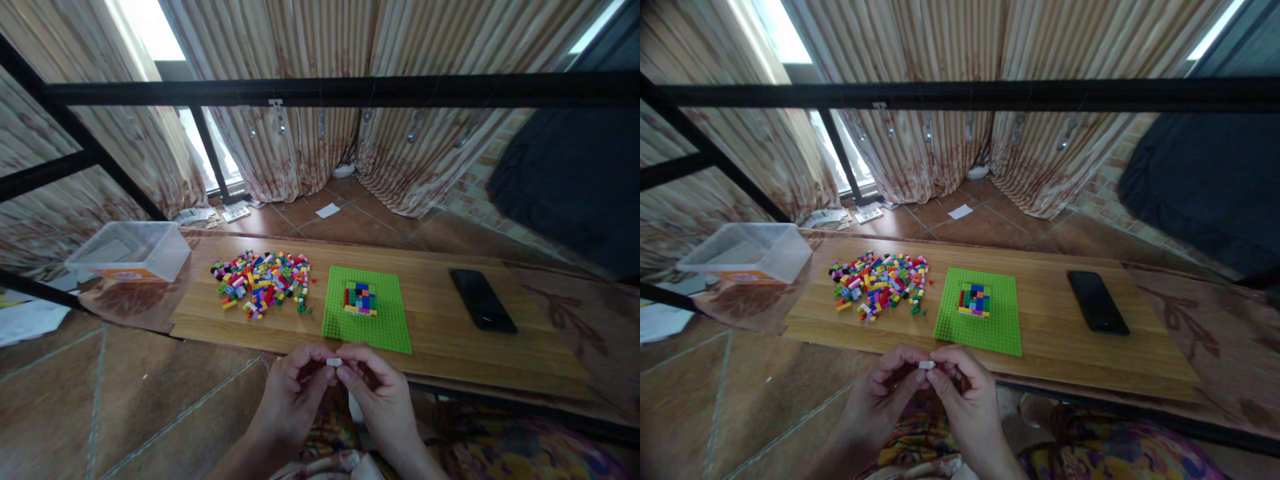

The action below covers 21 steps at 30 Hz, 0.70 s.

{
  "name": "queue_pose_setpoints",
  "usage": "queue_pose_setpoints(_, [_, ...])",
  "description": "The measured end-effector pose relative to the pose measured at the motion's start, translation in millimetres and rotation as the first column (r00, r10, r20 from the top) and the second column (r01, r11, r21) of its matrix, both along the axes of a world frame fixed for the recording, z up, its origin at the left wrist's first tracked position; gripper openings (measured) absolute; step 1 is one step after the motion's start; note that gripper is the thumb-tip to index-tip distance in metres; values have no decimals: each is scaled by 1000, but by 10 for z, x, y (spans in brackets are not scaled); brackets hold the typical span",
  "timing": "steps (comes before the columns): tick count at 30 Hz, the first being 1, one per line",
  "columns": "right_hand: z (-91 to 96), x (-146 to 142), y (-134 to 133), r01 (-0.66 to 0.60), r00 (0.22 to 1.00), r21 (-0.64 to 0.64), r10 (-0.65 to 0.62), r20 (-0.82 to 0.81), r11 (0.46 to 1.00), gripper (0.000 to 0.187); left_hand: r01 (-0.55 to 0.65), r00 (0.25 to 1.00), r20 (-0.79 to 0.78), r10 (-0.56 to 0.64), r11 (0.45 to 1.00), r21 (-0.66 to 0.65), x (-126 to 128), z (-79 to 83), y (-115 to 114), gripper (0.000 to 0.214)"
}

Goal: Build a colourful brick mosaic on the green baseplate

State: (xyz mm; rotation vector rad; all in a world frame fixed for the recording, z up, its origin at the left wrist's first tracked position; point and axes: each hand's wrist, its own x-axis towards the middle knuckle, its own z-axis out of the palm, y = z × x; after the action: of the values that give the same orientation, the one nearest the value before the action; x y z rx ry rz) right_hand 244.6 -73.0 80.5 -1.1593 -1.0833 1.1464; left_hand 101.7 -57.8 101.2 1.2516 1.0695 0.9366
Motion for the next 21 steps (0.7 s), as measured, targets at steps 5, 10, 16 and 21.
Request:
queue_pose_setpoints(5, [19, -6, 4, -17, 999, 34, 18, -39, 999, 7, -6, 997, -73, 11, 998, 63, 12, 64, -18, 10])
queue_pose_setpoints(10, [-16, -45, -13, 37, 993, -27, -40, -112, 999, 9, -123, 991, 51, 124, 992, -9, 121, 17, -64, 11])
queue_pose_setpoints(16, [-231, 46, 53, 145, 980, -185, -167, -111, 972, 20, -193, 953, 186, 241, 951, -244, 131, -229, 31, 23])
queue_pose_setpoints(21, [-359, 370, 348, 282, 944, -48, -268, 193, 958, 22, -206, 954, 153, 257, 935, -287, 54, -462, 88, 27])
